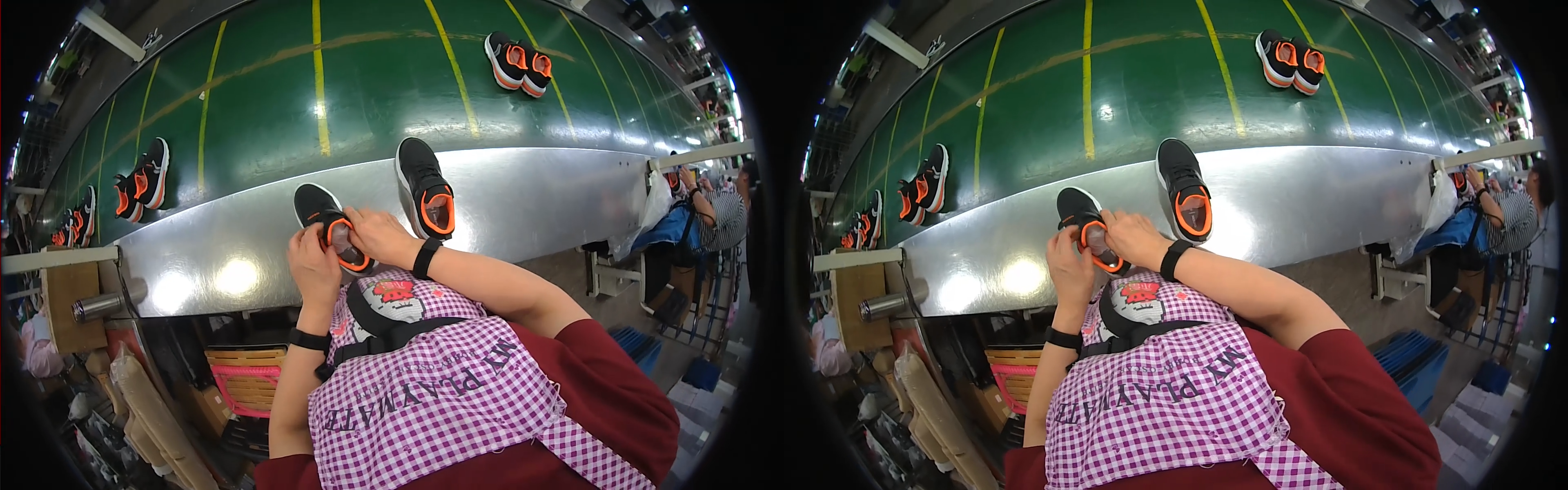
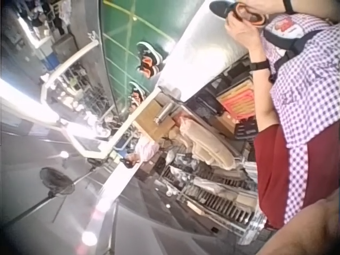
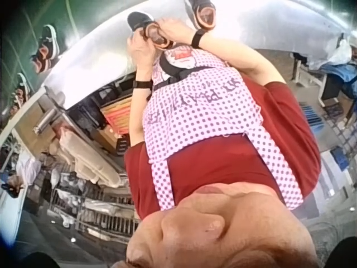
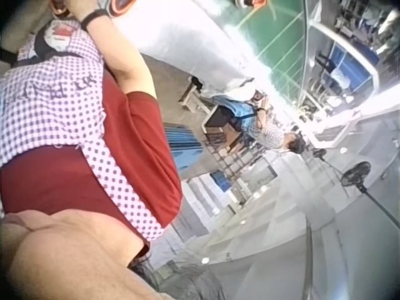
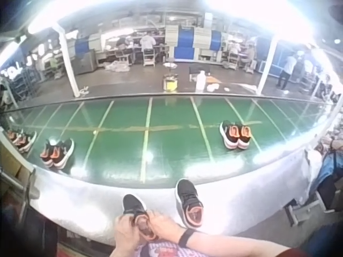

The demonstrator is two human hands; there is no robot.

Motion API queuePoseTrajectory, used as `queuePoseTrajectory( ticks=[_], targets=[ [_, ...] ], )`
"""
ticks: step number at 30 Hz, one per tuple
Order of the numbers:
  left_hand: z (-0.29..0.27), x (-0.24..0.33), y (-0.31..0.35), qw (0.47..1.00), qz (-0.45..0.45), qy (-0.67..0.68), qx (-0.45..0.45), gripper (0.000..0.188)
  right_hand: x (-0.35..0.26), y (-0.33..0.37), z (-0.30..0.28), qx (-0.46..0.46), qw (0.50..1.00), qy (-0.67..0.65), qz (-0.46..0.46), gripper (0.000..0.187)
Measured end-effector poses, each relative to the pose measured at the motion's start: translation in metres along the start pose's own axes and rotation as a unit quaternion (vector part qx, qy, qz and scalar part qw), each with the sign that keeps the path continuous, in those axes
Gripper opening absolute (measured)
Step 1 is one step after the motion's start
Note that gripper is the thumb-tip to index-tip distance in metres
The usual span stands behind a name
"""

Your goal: Checking and adjusting shoe components on an assembly line.

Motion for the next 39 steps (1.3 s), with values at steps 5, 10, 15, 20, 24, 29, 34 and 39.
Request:
queuePoseTrajectory(
  ticks=[5,10,15,20,24,29,34,39],
  targets=[
    [-0.003,0.016,-0.014,0.996,0.004,-0.050,-0.069,0.026,0.005,0.005,-0.002,-0.054,0.998,0.008,0.017,0.036],
    [0.006,0.024,-0.022,0.998,0.014,0.003,-0.068,0.027,0.002,0.007,-0.009,-0.063,0.997,-0.037,0.000,0.034],
    [0.009,0.021,-0.012,0.988,0.103,0.029,-0.115,0.027,0.012,0.014,-0.018,-0.038,0.991,-0.112,0.065,0.026],
    [0.017,0.034,0.006,0.959,0.182,-0.170,-0.138,0.025,0.012,0.020,-0.041,-0.232,0.952,-0.191,0.059,0.033],
    [0.019,0.031,0.002,0.949,0.198,-0.177,-0.168,0.026,0.011,0.033,-0.031,-0.145,0.978,-0.144,0.050,0.040],
    [-0.007,0.021,-0.002,0.977,0.180,0.000,-0.117,0.021,0.010,0.029,-0.049,-0.043,0.984,-0.170,0.029,0.024],
    [-0.036,-0.016,-0.006,0.958,-0.226,0.163,-0.066,0.023,-0.028,0.029,-0.043,-0.135,0.981,-0.096,-0.105,0.021],
    [-0.014,-0.016,-0.029,0.853,-0.405,0.318,-0.091,0.040,-0.037,0.021,-0.019,-0.219,0.962,0.044,-0.155,0.036]
  ],
)
Point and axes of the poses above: each hand's wrist, its own y-axis away from the middle knuckle, its own z-axis out of the palm, x = y × z, the point moved 3 cm from there along -y, towards the middle knuckle, and after that the axes turned 4 degrees about y, right-handed, at the moved point
